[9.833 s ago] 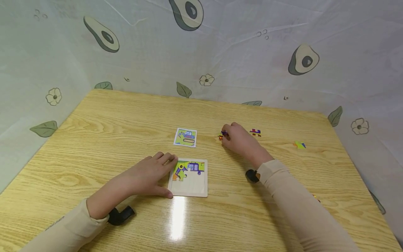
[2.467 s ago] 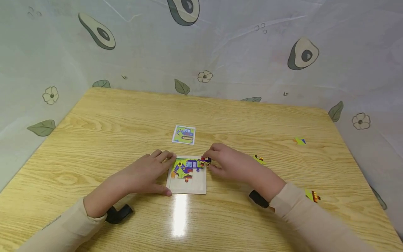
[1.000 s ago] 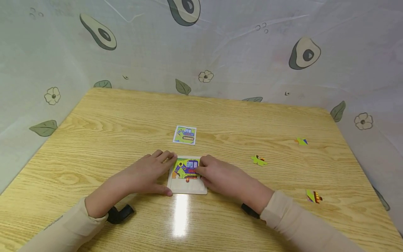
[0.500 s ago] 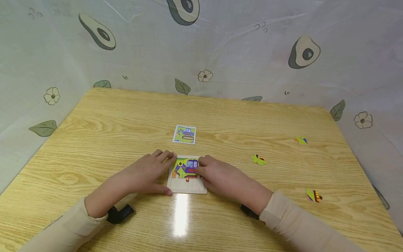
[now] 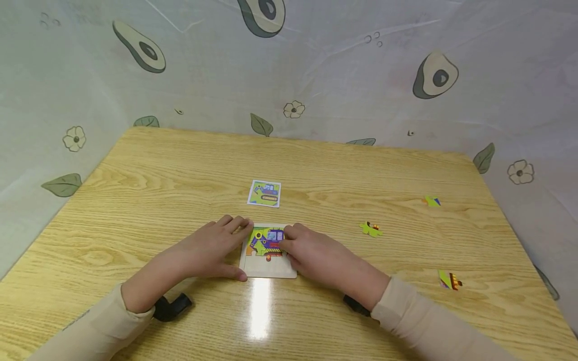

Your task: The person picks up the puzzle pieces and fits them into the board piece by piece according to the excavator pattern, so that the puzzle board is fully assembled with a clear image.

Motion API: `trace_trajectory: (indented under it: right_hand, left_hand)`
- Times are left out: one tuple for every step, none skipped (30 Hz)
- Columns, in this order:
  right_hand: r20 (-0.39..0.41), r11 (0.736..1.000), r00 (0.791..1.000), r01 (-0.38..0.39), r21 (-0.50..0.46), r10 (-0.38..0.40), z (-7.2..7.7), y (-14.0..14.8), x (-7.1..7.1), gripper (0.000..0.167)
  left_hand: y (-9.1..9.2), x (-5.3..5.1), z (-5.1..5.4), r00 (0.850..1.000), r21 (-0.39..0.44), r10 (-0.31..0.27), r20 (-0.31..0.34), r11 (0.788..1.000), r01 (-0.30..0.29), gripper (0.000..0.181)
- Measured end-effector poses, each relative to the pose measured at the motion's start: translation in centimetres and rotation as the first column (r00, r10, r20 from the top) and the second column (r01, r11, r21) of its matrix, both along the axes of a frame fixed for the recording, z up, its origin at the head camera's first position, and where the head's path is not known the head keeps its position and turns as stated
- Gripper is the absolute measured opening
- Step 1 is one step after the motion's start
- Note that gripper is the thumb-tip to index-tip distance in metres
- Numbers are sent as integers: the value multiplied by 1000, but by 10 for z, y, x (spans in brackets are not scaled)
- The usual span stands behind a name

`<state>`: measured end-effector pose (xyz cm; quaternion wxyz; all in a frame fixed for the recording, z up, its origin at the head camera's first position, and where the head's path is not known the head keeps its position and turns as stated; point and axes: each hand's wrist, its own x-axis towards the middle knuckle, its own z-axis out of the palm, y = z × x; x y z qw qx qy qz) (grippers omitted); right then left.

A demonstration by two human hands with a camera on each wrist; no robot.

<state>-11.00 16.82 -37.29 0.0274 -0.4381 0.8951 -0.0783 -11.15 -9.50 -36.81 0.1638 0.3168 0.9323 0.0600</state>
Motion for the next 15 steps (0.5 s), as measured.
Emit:
trace_trajectory:
  right_hand:
    - [12, 1000, 1000, 3, -3, -2, 0, 1, 0, 23]
    - [27, 1000, 1000, 3, -5, -3, 1, 2, 0, 24]
    - [47, 1000, 999, 6, -6, -5, 2, 4, -1, 26]
    - [66, 1000, 998, 6, -7, -6, 3, 6, -1, 27]
    - [87, 1000, 996, 5, -8, -5, 4, 9, -2, 28]
    - [108, 1000, 994, 9, -10, -8, 5, 11, -3, 29]
    - [121, 1000, 993, 11, -20, -8, 6, 14, -4, 29]
    - [134, 1000, 991, 16, -25, -12, 7, 17, -5, 29]
    - [143, 999, 989, 26, -29, -22, 8, 21, -6, 28]
    - [147, 998, 989, 34, -43, -28, 9, 25, -7, 27]
    - [151, 997, 988, 49, -53, -40, 10, 29, -8, 27]
    - [152, 996, 987, 71, -58, -61, 12, 34, -9, 27]
    - [146, 994, 986, 92, -64, -82, 14, 39, -11, 27]
    - [145, 991, 984, 117, -62, -107, 16, 45, -13, 27]
    - [137, 988, 982, 139, -62, -129, 18, 52, -16, 27]
  left_hand:
    - [0, 0, 0, 1000, -1, -1, -1, 1000, 1, 104]
    - [0, 0, 0, 1000, -1, 0, 0, 1000, 0, 105]
    - [0, 0, 0, 1000, -1, 0, -1, 1000, 0, 105]
    - [0, -1, 0, 1000, -1, 0, -1, 1000, 0, 105]
    - [0, -1, 0, 1000, -1, 0, 1, 1000, 0, 105]
    - [0, -1, 0, 1000, -1, 0, 2, 1000, 0, 105]
    - [0, -1, -1, 1000, -2, 0, 1, 1000, 0, 105]
    - [0, -1, -1, 1000, -2, 1, 2, 1000, -1, 105]
    - [0, -1, -1, 1000, -4, 1, 1, 1000, -1, 105]
    - [0, 0, -1, 1000, -4, 1, 2, 1000, -1, 105]
    - [1, 0, -2, 1000, -5, 2, 2, 1000, -2, 105]
    - [1, 0, -2, 1000, -7, 3, 1, 1000, -3, 105]
    - [1, 0, -2, 1000, -8, 3, 0, 1000, -3, 105]
    - [0, -1, -1, 1000, -8, 3, -1, 1000, -3, 105]
    - [0, -1, -1, 1000, -7, 3, -2, 1000, -3, 105]
